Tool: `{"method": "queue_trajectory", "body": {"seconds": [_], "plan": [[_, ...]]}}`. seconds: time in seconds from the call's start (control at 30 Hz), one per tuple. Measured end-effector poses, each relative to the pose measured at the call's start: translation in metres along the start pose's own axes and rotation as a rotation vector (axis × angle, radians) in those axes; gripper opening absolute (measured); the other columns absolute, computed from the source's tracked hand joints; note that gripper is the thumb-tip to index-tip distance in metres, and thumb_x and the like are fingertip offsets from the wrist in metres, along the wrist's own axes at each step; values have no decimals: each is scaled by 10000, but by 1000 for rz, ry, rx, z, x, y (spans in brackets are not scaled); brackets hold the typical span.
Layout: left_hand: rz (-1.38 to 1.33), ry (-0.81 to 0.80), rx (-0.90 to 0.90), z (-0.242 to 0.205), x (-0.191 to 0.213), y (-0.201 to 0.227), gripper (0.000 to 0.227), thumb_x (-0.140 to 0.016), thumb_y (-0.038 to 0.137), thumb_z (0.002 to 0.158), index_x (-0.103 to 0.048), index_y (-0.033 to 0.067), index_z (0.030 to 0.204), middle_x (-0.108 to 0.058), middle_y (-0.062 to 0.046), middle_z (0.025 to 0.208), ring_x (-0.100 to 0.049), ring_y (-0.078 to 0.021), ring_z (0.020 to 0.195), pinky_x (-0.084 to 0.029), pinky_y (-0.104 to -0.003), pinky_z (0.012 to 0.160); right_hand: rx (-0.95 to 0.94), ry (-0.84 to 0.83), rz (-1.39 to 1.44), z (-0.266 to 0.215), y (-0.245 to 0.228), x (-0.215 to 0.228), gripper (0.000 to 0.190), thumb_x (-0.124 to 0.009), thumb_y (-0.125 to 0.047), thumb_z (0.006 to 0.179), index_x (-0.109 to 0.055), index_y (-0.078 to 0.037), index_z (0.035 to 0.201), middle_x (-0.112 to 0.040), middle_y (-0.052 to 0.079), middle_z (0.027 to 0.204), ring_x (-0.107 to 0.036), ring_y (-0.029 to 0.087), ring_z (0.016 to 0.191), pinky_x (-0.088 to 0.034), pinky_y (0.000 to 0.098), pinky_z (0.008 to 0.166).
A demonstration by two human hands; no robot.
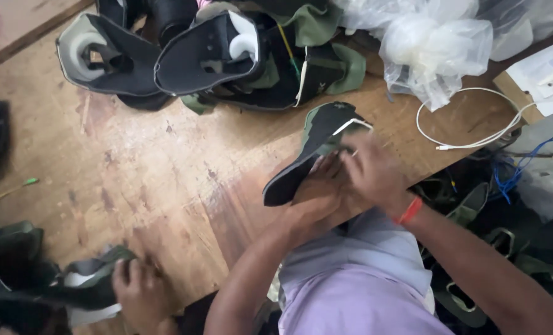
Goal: The person is seen inserting reinforcement or lining materials into shoe uppers at a manufacturing workstation.
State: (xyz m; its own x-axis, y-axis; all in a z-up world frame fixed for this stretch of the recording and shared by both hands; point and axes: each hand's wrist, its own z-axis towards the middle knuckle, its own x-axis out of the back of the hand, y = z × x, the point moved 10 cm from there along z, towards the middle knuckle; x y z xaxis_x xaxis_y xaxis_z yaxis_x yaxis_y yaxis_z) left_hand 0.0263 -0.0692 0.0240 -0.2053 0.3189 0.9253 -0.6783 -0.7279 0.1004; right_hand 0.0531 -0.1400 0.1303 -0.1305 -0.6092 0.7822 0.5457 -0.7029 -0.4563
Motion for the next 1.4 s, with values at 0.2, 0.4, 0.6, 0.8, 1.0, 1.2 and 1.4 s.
{"method": "queue_trajectory", "body": {"seconds": [0.2,0.4,0.6,0.8,1.0,1.2,1.4], "plan": [[26,-272,203,14,-51,-13,652,-623,264,861,-502,38,1460,-526,-185,1493,-473,-365,1427,-336,-458,1242,243,27,-273,64,-27,28,417,-678,-144,852,-700,-136,1268,-688,127,1231,-679,343,1029,-546,457,884],[-721,303,625,17,65,-53,756,-552,385,1075,-256,-94,1581,-408,-302,1533,-460,-439,1362,-378,-458,1106,-259,-166,299,13,75,-35,269,-571,-235,1034,-689,-43,1180,-690,216,1033,-641,406,966,-491,491,800],[-18,306,177,5,-102,-74,581,-609,449,884,-510,44,1288,-586,-229,1321,-591,-415,1253,-517,-544,1033,119,-711,225,-42,-17,-77,223,-669,-290,873,-732,-86,936,-723,193,894,-686,365,940,-504,500,861],[-544,-170,830,23,-16,-103,374,-510,210,1008,-571,72,1350,-709,-280,1003,-673,-487,937,-499,-603,824,104,-205,164,30,59,-59,534,-517,-39,840,-609,-3,1365,-667,307,1185,-647,444,1028,-515,506,858],[-622,35,522,34,-24,-103,476,-645,224,922,-570,11,1341,-686,-288,1135,-636,-482,1078,-505,-551,943,-59,-310,20,11,108,-110,324,-621,-152,879,-699,-116,1191,-700,213,1209,-655,403,1146,-503,496,1010],[-312,16,418,31,-35,-91,557,-712,210,832,-571,1,1328,-596,-285,1309,-561,-445,1231,-457,-489,1049,52,-147,46,1,129,-90,542,-591,-84,812,-652,-92,1351,-644,255,1314,-573,460,1224,-419,514,1098],[-342,203,248,33,-21,-86,572,-657,79,841,-566,35,1404,-568,-248,1421,-509,-455,1363,-382,-517,1178,292,-98,-147,0,72,-58,687,-574,-84,741,-616,-88,1427,-628,278,1402,-555,445,1328,-400,511,1103]]}}
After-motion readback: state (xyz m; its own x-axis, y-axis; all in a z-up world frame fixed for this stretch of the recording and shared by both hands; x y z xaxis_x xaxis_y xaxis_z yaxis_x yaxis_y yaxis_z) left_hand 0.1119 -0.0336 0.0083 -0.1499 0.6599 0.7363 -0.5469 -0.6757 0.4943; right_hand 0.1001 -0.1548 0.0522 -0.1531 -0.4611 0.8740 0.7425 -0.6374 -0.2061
